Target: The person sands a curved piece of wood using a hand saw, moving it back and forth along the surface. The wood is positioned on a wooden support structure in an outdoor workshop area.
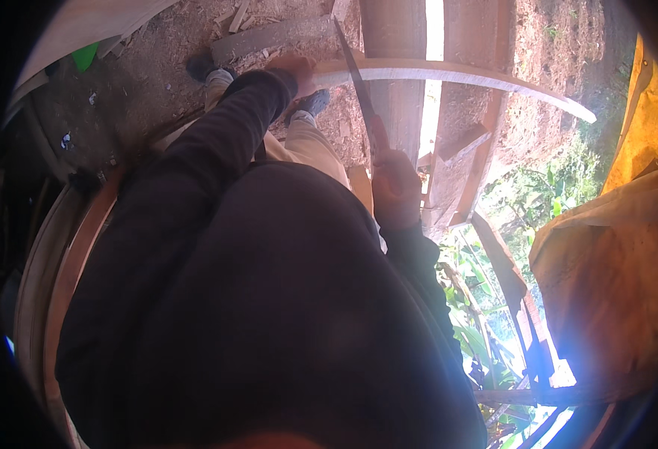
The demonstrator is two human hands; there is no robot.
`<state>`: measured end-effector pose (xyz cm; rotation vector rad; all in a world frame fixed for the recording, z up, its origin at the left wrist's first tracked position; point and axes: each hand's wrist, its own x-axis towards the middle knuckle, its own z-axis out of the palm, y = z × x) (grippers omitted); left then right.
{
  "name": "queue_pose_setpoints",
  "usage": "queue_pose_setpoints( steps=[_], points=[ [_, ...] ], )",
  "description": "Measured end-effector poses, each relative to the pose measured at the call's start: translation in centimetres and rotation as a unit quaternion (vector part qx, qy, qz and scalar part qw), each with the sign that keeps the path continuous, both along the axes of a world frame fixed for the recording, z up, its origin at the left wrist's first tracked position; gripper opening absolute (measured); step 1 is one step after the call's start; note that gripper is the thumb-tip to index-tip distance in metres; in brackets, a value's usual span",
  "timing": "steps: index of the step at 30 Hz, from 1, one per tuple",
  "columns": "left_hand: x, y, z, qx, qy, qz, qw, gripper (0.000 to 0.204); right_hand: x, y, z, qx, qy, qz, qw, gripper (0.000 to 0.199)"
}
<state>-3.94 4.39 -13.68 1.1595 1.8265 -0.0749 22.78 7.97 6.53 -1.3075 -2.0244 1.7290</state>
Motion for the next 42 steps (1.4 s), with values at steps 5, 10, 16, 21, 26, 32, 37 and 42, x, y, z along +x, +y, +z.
queue_pose_setpoints(
  steps=[5, 10, 16, 21, 26, 32, 37, 42],
  points=[
    [0.5, 0.4, 0.1, 0.006, -0.014, -0.010, 1.000, 0.043, -8.8, 5.2, -10.1, -0.019, -0.066, -0.019, 0.997, 0.020],
    [0.1, 0.7, -0.9, -0.037, 0.013, -0.006, 0.999, 0.037, -6.0, 3.9, -8.6, 0.013, -0.075, 0.022, 0.997, 0.023],
    [0.2, 0.1, -0.7, 0.006, 0.005, 0.014, 1.000, 0.034, -1.2, 1.7, -2.7, 0.006, -0.034, 0.009, 0.999, 0.017],
    [0.1, 0.2, -0.1, -0.008, -0.025, 0.018, 0.999, 0.036, -11.7, 6.8, -12.4, 0.067, -0.095, 0.024, 0.993, 0.023],
    [-0.1, 0.3, -0.5, -0.017, -0.010, 0.019, 1.000, 0.039, -2.7, 2.5, -4.4, 0.034, -0.097, 0.028, 0.994, 0.018],
    [0.3, -0.1, -0.6, 0.014, 0.010, 0.026, 1.000, 0.035, -4.2, 2.6, -5.0, 0.091, -0.106, 0.052, 0.989, 0.022],
    [0.4, -0.1, 0.5, -0.008, -0.031, 0.016, 0.999, 0.036, -9.9, 5.6, -11.3, -0.029, -0.053, -0.033, 0.998, 0.024],
    [1.5, -1.4, -0.7, -0.006, -0.045, 0.050, 0.998, 0.039, 0.0, -0.1, -1.4, 0.000, -0.127, 0.008, 0.992, 0.025]
  ],
)
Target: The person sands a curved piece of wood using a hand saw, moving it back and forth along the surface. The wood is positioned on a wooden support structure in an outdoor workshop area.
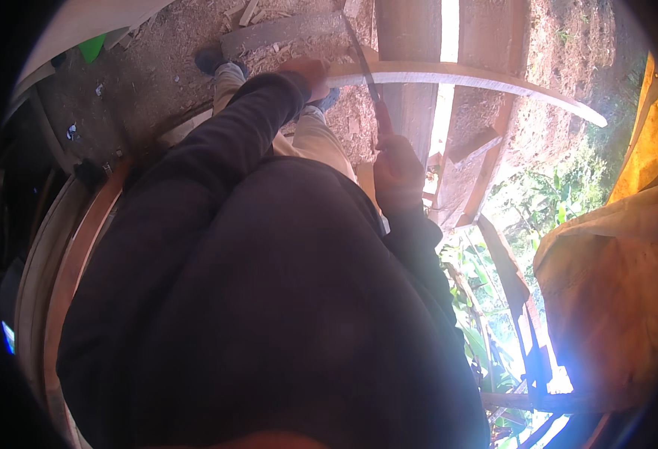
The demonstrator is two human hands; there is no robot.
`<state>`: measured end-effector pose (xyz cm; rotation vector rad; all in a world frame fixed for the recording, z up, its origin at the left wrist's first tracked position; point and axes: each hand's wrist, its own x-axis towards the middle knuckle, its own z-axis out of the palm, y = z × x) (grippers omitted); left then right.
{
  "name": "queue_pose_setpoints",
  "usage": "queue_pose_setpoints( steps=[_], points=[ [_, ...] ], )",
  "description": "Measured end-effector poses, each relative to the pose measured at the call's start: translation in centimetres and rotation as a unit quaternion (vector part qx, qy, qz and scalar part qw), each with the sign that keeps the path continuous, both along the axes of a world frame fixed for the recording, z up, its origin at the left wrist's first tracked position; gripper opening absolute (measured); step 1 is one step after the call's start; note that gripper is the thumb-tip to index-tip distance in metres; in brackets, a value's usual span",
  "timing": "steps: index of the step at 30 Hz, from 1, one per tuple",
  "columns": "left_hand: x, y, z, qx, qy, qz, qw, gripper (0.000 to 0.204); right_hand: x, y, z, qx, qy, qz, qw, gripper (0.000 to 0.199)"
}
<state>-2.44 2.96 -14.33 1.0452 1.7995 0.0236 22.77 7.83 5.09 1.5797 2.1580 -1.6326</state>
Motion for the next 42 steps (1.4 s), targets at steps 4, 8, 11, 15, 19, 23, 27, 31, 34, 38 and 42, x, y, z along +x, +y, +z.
queue_pose_setpoints(
  steps=[4, 8, 11, 15, 19, 23, 27, 31, 34, 38, 42],
  points=[
    [-0.5, 1.1, 1.0, 0.021, 0.011, -0.017, 1.000, 0.035, -2.9, 1.4, -0.7, 0.006, 0.009, -0.009, 1.000, 0.024],
    [-0.1, 1.3, 1.9, 0.000, 0.009, -0.041, 0.999, 0.034, -12.1, 6.4, -10.3, 0.081, 0.068, 0.009, 0.994, 0.026],
    [-0.2, 0.7, 0.5, 0.022, 0.021, -0.028, 0.999, 0.035, -6.2, 3.8, -7.1, 0.079, 0.006, 0.050, 0.996, 0.027],
    [-1.2, 1.6, 2.1, -0.012, -0.002, -0.001, 1.000, 0.037, -0.4, 0.2, 2.5, -0.024, -0.057, -0.016, 0.998, 0.025],
    [-0.1, 0.9, 0.4, 0.028, 0.034, -0.011, 0.999, 0.034, -2.3, 1.8, -1.2, 0.058, 0.092, 0.027, 0.994, 0.021],
    [-0.1, 1.3, 3.1, 0.006, 0.007, -0.034, 0.999, 0.034, -9.4, 7.0, -13.5, 0.076, 0.102, -0.011, 0.992, 0.019],
    [0.2, 0.6, 1.0, 0.016, 0.022, -0.028, 0.999, 0.039, -3.5, 1.9, -3.7, 0.093, 0.019, 0.054, 0.994, 0.016],
    [0.6, 0.0, 1.7, 0.011, 0.018, -0.007, 1.000, 0.037, 1.0, 0.8, -0.6, 0.007, 0.027, 0.008, 1.000, 0.018],
    [1.4, 0.3, 0.6, 0.056, 0.032, -0.014, 0.998, 0.036, -2.4, 1.7, -4.6, 0.079, 0.037, 0.047, 0.995, 0.021],
    [0.2, 0.6, 0.8, 0.024, 0.005, -0.018, 1.000, 0.036, -6.1, 3.1, -8.6, 0.050, 0.044, 0.008, 0.998, 0.021],
    [2.7, -0.3, -0.1, 0.022, 0.001, -0.038, 0.999, 0.040, 1.5, -0.7, -0.1, 0.043, -0.041, 0.043, 0.997, 0.025]
  ],
)
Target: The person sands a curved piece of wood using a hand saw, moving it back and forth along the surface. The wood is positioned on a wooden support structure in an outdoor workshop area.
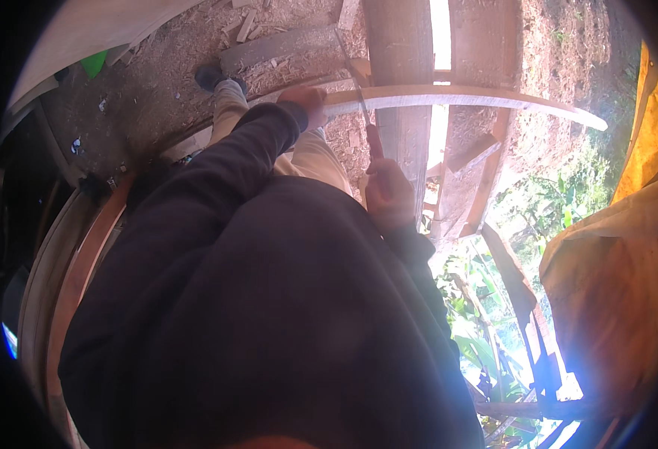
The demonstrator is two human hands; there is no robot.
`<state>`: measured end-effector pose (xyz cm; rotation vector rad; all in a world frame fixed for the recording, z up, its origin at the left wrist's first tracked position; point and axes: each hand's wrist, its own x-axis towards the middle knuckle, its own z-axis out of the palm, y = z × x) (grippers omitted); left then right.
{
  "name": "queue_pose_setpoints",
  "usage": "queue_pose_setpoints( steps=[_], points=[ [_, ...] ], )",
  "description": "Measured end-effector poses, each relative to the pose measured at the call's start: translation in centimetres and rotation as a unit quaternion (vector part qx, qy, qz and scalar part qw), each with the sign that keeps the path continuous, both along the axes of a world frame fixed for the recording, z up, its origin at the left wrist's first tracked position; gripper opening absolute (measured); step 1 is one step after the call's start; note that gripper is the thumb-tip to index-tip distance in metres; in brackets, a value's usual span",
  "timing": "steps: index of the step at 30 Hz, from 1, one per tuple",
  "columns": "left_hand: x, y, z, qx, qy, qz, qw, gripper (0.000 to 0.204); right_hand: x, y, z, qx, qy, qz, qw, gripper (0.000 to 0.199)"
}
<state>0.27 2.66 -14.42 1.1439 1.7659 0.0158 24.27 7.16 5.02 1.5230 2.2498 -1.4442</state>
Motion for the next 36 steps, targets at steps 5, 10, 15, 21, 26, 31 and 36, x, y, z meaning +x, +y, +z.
queue_pose_setpoints(
  steps=[5, 10, 15, 21, 26, 31, 36],
  points=[
    [-0.5, 0.4, 1.5, -0.002, 0.035, 0.022, 0.999, 0.034, 0.7, 1.3, 0.8, 0.018, 0.063, 0.014, 0.998, 0.024],
    [-0.9, 0.9, 2.8, -0.013, 0.010, -0.009, 1.000, 0.038, -8.1, 6.1, -10.6, -0.015, 0.120, -0.033, 0.992, 0.021],
    [0.0, -0.2, 0.4, -0.024, 0.036, 0.013, 0.999, 0.039, -1.8, 1.6, 1.9, -0.022, -0.041, 0.004, 0.999, 0.022],
    [-0.1, 0.2, -0.4, 0.011, 0.038, 0.024, 0.999, 0.036, -3.4, 3.9, -5.1, -0.017, 0.060, 0.015, 0.998, 0.021],
    [-1.3, 0.7, 1.7, -0.015, 0.026, -0.022, 0.999, 0.037, -7.0, 5.0, -11.0, -0.009, 0.094, -0.029, 0.995, 0.021],
    [-0.8, 0.4, 0.8, -0.009, 0.010, 0.017, 1.000, 0.035, 2.6, 0.4, 0.3, -0.056, 0.060, -0.037, 0.996, 0.019],
    [0.3, -0.3, -1.8, 0.053, 0.044, 0.001, 0.998, 0.033, -3.8, 2.6, -6.5, 0.019, 0.055, -0.013, 0.998, 0.014]
  ],
)
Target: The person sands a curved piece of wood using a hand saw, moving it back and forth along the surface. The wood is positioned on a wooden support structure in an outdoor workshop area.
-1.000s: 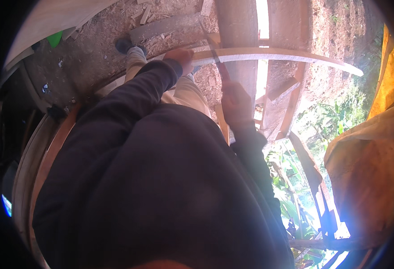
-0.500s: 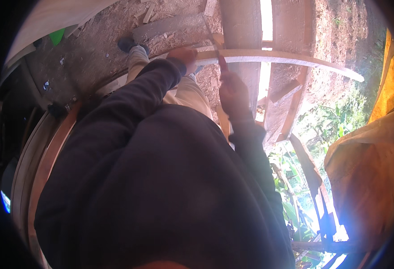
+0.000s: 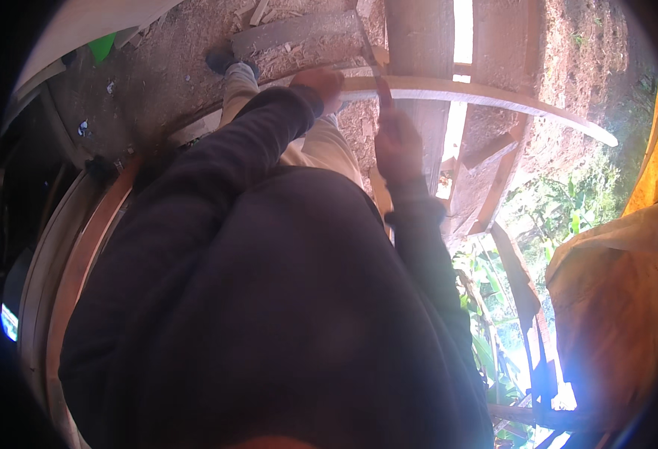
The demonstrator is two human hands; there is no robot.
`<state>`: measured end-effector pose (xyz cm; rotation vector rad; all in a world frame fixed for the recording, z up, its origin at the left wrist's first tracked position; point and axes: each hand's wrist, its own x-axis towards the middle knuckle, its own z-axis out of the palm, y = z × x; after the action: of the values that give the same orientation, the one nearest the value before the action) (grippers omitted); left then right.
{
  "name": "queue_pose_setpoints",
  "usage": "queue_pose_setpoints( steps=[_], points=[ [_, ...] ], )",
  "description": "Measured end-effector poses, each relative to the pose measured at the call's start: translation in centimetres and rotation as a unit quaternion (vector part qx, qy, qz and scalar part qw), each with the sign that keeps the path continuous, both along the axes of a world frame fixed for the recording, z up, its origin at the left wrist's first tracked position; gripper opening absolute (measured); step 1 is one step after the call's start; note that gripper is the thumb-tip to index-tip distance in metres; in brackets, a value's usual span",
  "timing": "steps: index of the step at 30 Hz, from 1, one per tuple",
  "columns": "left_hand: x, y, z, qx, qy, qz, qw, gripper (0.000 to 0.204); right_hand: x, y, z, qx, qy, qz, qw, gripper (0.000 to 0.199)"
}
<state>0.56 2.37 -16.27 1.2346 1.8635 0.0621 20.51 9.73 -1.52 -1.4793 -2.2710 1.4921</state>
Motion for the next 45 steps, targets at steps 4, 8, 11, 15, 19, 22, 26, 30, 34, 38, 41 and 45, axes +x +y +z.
queue_pose_setpoints(
  steps=[4, 8, 11, 15, 19, 22, 26, 30, 34, 38, 41, 45],
  points=[
    [-0.8, 0.5, 2.8, -0.054, -0.023, -0.027, 0.998, 0.032, -3.3, 2.0, -4.2, -0.008, 0.049, -0.001, 0.999, 0.023],
    [-0.2, 0.7, 1.8, -0.045, -0.010, -0.019, 0.999, 0.031, 7.0, -4.0, 7.9, -0.050, -0.038, -0.009, 0.998, 0.019],
    [0.0, -0.3, 1.4, -0.032, -0.012, 0.001, 0.999, 0.029, 7.9, -3.3, 10.2, -0.061, 0.035, 0.009, 0.998, 0.025],
    [-0.1, 0.1, 1.0, -0.026, -0.019, -0.017, 0.999, 0.030, -0.4, -0.7, 0.2, 0.008, 0.007, 0.030, 0.999, 0.025],
    [-0.1, 0.9, 2.1, -0.064, -0.041, -0.052, 0.996, 0.031, -0.4, -0.1, -0.6, -0.039, 0.008, -0.023, 0.999, 0.019],
    [0.8, 0.9, 1.1, -0.052, -0.033, -0.032, 0.998, 0.032, 5.7, -3.7, 7.2, -0.030, 0.008, 0.001, 1.000, 0.020],
    [0.3, 0.5, 2.4, -0.055, -0.041, -0.008, 0.998, 0.031, 10.0, -4.2, 12.3, -0.085, -0.013, -0.034, 0.996, 0.020],
    [0.3, 0.4, 3.3, -0.046, -0.028, -0.020, 0.998, 0.031, 0.3, 0.5, 0.1, -0.039, -0.010, 0.013, 0.999, 0.016],
    [-0.1, 0.8, 3.6, -0.060, -0.010, -0.046, 0.997, 0.032, -2.1, 1.6, -2.9, -0.073, 0.010, -0.036, 0.997, 0.014],
    [0.5, 0.3, 1.8, -0.063, -0.022, -0.008, 0.998, 0.034, 13.1, -5.1, 6.3, -0.045, 0.120, 0.020, 0.992, 0.019],
    [-0.2, 1.2, 2.7, -0.078, -0.037, -0.028, 0.996, 0.037, 12.2, -6.4, 16.7, -0.099, -0.034, -0.080, 0.991, 0.016],
    [-1.0, 2.2, 3.2, -0.089, -0.019, -0.043, 0.995, 0.043, 8.4, -4.1, 22.5, -0.028, -0.029, -0.066, 0.997, 0.016]
  ],
)
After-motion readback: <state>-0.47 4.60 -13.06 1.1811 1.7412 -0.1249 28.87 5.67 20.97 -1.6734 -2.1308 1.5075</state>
